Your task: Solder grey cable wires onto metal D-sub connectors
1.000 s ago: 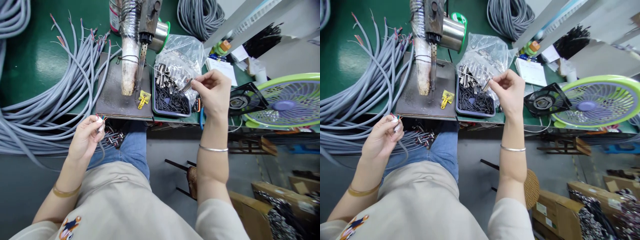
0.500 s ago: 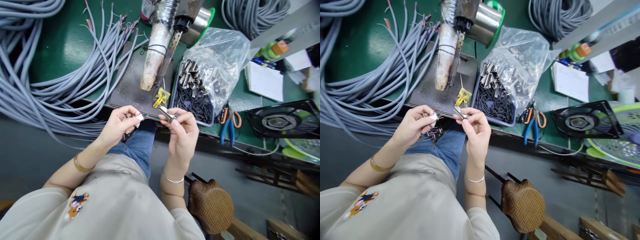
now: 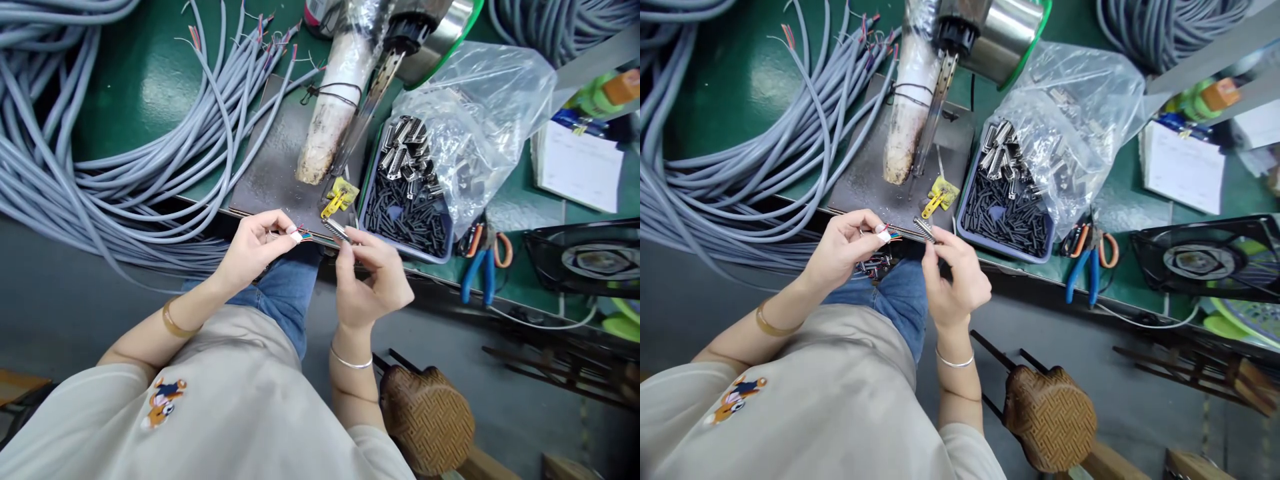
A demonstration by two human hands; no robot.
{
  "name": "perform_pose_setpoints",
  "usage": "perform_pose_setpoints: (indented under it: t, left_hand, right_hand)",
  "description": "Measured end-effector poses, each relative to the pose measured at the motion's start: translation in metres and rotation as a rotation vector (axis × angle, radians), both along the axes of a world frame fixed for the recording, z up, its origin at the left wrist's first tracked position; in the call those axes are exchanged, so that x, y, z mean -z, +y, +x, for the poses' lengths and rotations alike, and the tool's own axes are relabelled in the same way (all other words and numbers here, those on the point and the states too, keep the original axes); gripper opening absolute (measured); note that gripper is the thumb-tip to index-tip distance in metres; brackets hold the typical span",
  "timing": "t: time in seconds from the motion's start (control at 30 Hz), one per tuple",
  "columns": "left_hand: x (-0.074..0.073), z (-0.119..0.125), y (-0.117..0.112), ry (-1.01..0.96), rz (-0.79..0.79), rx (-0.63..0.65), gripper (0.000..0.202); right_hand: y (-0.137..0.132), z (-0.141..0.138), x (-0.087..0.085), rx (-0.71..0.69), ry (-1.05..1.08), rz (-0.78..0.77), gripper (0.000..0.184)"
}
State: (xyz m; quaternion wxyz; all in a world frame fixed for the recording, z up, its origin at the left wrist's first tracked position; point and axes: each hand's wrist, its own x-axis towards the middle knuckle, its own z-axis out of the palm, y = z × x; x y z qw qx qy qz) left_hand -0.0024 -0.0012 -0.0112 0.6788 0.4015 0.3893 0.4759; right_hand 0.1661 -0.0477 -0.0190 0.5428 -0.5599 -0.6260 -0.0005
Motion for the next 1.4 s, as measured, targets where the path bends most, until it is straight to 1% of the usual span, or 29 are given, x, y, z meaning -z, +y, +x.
perform_pose_setpoints:
  t: [0.07, 0.1, 0.17, 0.27, 0.33, 0.53, 0.73, 0.9, 1.13, 1.4]
  left_hand:
    - [0.002, 0.001, 0.002, 0.003, 0.018, -0.01, 0.017]
    - [0.002, 0.001, 0.003, 0.004, 0.022, -0.014, 0.015]
    - [0.001, 0.002, 0.006, 0.0, 0.031, -0.017, 0.013]
    - [0.0, 0.004, 0.011, -0.025, 0.052, -0.007, 0.015]
    - [-0.001, 0.006, 0.015, -0.034, 0.055, -0.004, 0.017]
    - [0.001, 0.01, 0.022, -0.03, 0.072, -0.014, 0.018]
    - [-0.002, 0.013, 0.026, -0.035, 0.063, -0.027, 0.019]
    - [-0.004, 0.016, 0.029, -0.063, 0.079, -0.027, 0.017]
    - [-0.006, 0.017, 0.032, -0.033, 0.065, -0.031, 0.017]
    - [-0.008, 0.017, 0.033, 0.004, 0.078, -0.044, 0.017]
  right_hand:
    - [0.001, 0.001, 0.004, -0.043, -0.122, 0.048, 0.024]
    - [0.002, 0.001, 0.005, -0.072, -0.123, 0.045, 0.025]
    - [0.003, -0.001, 0.006, -0.122, -0.02, -0.019, 0.021]
    - [0.006, -0.003, 0.006, -0.166, 0.19, -0.17, 0.008]
    - [0.008, -0.004, 0.006, -0.175, 0.246, -0.211, 0.004]
    - [0.019, -0.002, 0.006, -0.186, 0.306, -0.154, 0.009]
    - [0.026, 0.001, 0.004, -0.181, 0.218, -0.143, 0.009]
    - [0.029, 0.004, 0.003, -0.202, 0.206, -0.109, 0.01]
    - [0.032, 0.006, 0.003, -0.208, 0.168, -0.086, 0.008]
    - [0.036, 0.004, -0.003, -0.186, 0.086, -0.039, 0.011]
